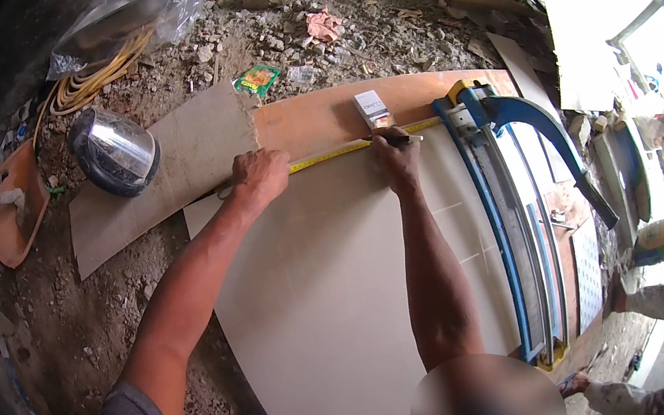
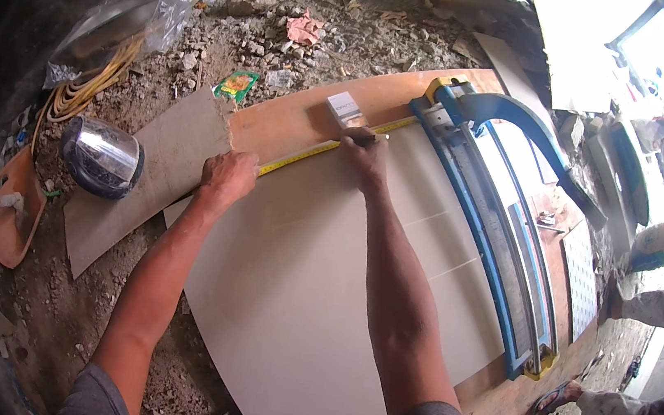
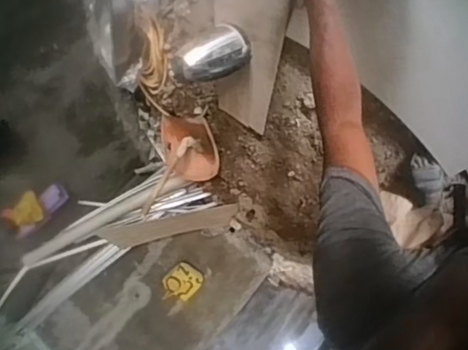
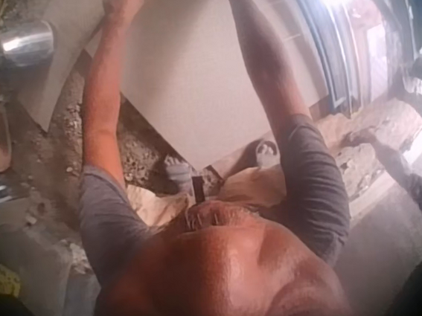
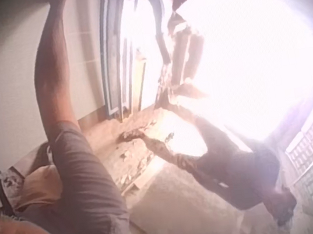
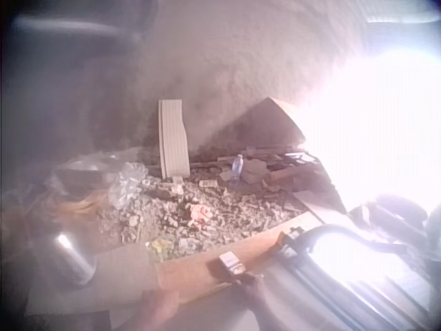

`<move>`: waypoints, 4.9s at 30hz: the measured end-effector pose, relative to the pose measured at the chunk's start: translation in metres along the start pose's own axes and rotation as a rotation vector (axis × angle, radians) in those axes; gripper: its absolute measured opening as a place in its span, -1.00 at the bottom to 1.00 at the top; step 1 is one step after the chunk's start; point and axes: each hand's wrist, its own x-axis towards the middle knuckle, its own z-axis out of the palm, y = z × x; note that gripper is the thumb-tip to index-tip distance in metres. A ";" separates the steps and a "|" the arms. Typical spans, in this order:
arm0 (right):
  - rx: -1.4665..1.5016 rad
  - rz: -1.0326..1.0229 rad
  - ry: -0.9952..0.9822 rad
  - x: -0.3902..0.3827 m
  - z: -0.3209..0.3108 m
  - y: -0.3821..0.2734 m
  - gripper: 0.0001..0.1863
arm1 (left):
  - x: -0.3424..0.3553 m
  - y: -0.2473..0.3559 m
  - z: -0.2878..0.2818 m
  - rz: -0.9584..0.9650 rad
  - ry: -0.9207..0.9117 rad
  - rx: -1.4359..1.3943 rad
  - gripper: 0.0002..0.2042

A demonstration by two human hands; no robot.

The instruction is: The person measures a large ceramic tile with a tape measure and marks it with a pencil. They then position the tile on a manual tile cutter and use the handle to score and snap the tile into two pieces. Finally, they handle a smaller, patterned tile and place it on the cutter.

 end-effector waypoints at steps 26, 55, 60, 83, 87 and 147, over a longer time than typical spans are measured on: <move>-0.190 -0.057 -0.025 -0.002 -0.002 0.000 -0.78 | 0.002 0.001 -0.001 0.008 0.036 0.028 -0.81; -0.316 -0.135 -0.024 -0.007 0.001 -0.005 -0.74 | 0.001 0.001 -0.002 0.003 -0.023 0.032 -0.80; -0.058 0.008 -0.034 0.000 -0.009 -0.008 -0.73 | -0.002 0.007 0.002 0.013 0.038 0.115 -0.83; -0.453 -0.033 -0.517 -0.233 -0.200 -0.224 -0.76 | -0.045 -0.029 -0.005 0.112 0.057 -0.485 -0.74; -0.568 0.253 -0.144 -0.332 -0.283 -0.179 -0.68 | -0.073 0.001 -0.026 0.261 -0.069 -0.843 -0.73; -0.421 0.102 -0.623 -0.376 -0.174 -0.119 -0.75 | -0.318 0.094 0.050 -0.107 -1.060 -1.202 -0.70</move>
